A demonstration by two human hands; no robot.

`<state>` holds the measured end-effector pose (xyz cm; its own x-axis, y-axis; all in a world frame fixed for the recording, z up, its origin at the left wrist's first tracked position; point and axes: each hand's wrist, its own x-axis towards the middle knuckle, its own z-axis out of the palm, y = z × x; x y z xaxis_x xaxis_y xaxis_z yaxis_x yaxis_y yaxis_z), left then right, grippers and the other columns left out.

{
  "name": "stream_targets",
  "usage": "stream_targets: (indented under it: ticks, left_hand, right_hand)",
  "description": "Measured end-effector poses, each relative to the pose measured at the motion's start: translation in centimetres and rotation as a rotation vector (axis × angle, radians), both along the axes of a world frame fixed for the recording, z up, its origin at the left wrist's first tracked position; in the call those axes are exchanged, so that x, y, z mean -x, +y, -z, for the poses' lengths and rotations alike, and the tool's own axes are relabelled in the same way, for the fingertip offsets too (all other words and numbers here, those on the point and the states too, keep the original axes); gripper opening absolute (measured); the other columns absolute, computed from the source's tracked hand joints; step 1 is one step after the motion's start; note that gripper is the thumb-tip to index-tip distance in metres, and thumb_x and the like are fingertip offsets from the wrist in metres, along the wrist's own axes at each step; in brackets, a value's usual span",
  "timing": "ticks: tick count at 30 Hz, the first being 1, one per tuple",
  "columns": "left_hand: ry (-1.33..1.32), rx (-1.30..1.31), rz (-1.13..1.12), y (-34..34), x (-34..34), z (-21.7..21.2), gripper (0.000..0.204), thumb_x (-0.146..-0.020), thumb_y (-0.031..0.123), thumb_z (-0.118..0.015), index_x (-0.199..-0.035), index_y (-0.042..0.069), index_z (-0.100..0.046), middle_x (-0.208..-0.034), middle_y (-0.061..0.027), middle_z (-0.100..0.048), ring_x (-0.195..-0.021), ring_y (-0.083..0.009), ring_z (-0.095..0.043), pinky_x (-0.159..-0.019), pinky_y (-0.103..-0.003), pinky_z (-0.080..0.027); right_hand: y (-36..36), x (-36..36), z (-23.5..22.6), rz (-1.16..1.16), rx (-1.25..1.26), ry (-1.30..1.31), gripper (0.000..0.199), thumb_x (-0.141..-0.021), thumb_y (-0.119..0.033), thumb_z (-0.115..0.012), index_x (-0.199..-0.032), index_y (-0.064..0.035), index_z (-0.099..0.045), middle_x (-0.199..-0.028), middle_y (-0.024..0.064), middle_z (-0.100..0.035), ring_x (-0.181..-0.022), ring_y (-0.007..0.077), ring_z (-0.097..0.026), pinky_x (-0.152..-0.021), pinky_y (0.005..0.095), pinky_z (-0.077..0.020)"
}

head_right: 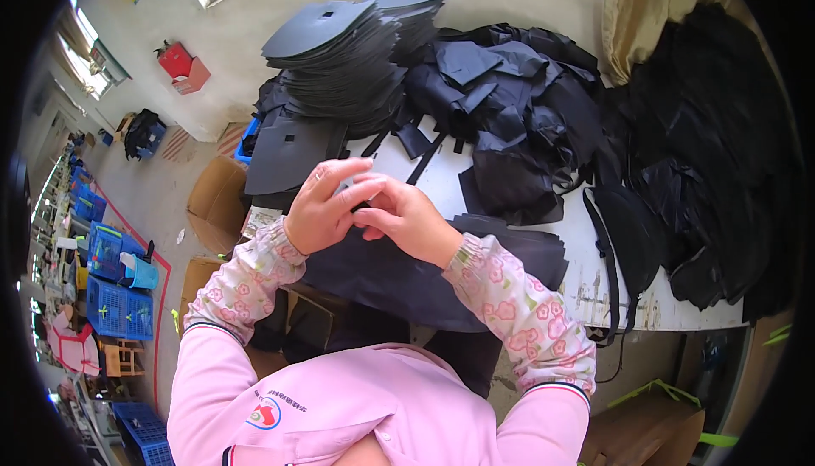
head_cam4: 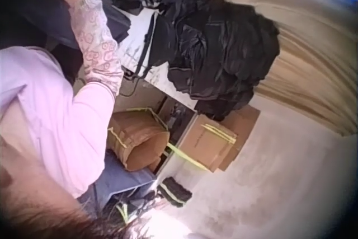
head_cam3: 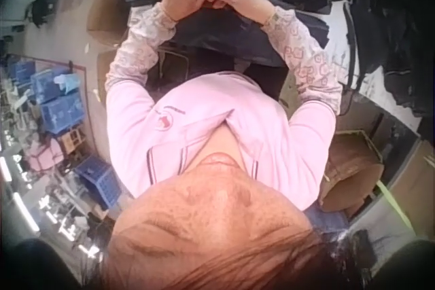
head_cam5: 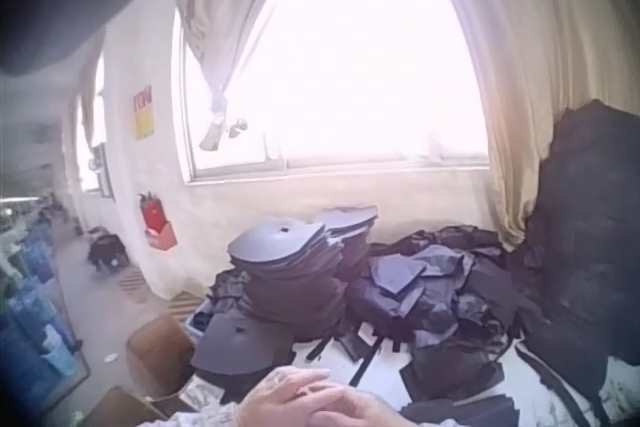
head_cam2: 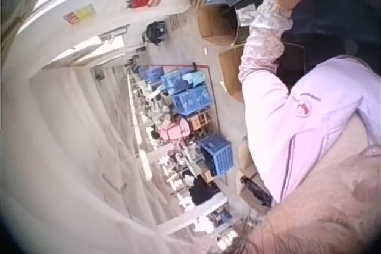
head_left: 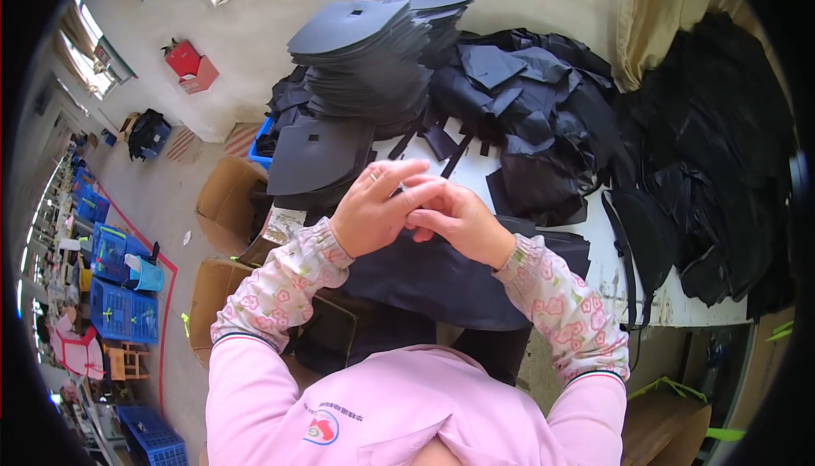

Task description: Inspecting, folding, and stacking black fabric panels with foam inserts in a manufacturing facility.

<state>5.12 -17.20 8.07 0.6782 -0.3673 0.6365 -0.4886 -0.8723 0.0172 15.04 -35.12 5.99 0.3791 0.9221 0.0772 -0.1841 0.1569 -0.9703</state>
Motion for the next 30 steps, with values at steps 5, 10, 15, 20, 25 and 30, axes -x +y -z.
stream_targets:
  ticks: [5, 10, 15, 20, 25, 30]
  left_hand:
    - [0.393, 0.088, -0.721, 13.3, 1.9, 7.4, 0.099, -0.072, 0.040, -0.083, -0.151, 0.014, -0.030, -0.154, -0.0212, -0.032, -0.147, -0.0378, -0.023, -0.118, -0.054, -0.019]
    - [0.668, 0.271, -0.851, 18.7, 3.9, 11.3, 0.075, -0.074, 0.024, -0.082, -0.140, 0.015, -0.049, -0.125, -0.0165, -0.064, -0.118, -0.0348, -0.060, -0.101, -0.046, -0.047]
    - [0.644, 0.137, -0.815, 19.0, 2.8, 10.2, 0.053, -0.078, 0.017, -0.077, -0.128, 0.015, -0.060, -0.109, -0.0169, -0.070, -0.102, -0.0355, -0.066, -0.090, -0.043, -0.052]
    - [0.468, 0.100, -0.843, 17.9, 3.4, 9.3, 0.044, -0.085, 0.012, -0.068, -0.129, 0.013, -0.060, -0.099, -0.0208, -0.070, -0.091, -0.0408, -0.066, -0.083, -0.047, -0.053]
    - [0.099, 0.971, -0.366, 7.1, 5.5, 2.5, 0.030, -0.094, 0.000, -0.056, -0.124, -0.003, -0.061, -0.071, 0.0098, -0.049, -0.061, 0.0010, -0.037, -0.055, -0.018, -0.033]
    - [0.349, 1.010, -0.307, 2.3, 7.9, 0.1, 0.031, -0.092, -0.004, -0.056, -0.123, -0.004, -0.061, -0.071, 0.0101, -0.050, -0.058, 0.0005, -0.037, -0.053, -0.018, -0.033]
  right_hand:
    - [-2.5, -1.2, 1.8, 0.094, 0.230, -0.122, 0.024, -0.095, -0.010, -0.064, -0.115, 0.0038, -0.061, -0.088, 0.0076, -0.069, -0.075, 0.0123, -0.068, -0.068, 0.0240, -0.0560]
    - [-2.7, -0.7, 2.1, -0.021, 0.254, -0.040, 0.024, -0.096, -0.016, -0.065, -0.108, 0.0042, -0.064, -0.088, 0.0074, -0.069, -0.075, 0.0114, -0.068, -0.069, 0.0236, -0.0563]
    - [-1.8, -0.2, 2.2, -0.037, 0.232, -0.120, 0.023, -0.098, -0.016, -0.061, -0.109, 0.0046, -0.063, -0.091, 0.0099, -0.071, -0.079, 0.0155, -0.071, -0.073, 0.0250, -0.0564]
    - [-1.1, 0.2, 3.1, 0.019, 0.192, -0.039, 0.025, -0.097, -0.020, -0.063, -0.104, 0.0031, -0.067, -0.087, 0.0055, -0.068, -0.075, 0.0122, -0.068, -0.070, 0.0254, -0.0574]
    - [-0.5, -0.3, 4.0, 0.294, 0.134, -0.198, 0.022, -0.094, -0.017, -0.063, -0.101, 0.0038, -0.068, -0.078, 0.0044, -0.067, -0.066, 0.0101, -0.066, -0.061, 0.0234, -0.0538]
    - [0.3, -1.0, 3.5, 0.514, 0.057, -0.323, 0.018, -0.094, -0.012, -0.062, -0.103, 0.0033, -0.068, -0.077, 0.0039, -0.067, -0.062, 0.0071, -0.063, -0.056, 0.0205, -0.0533]
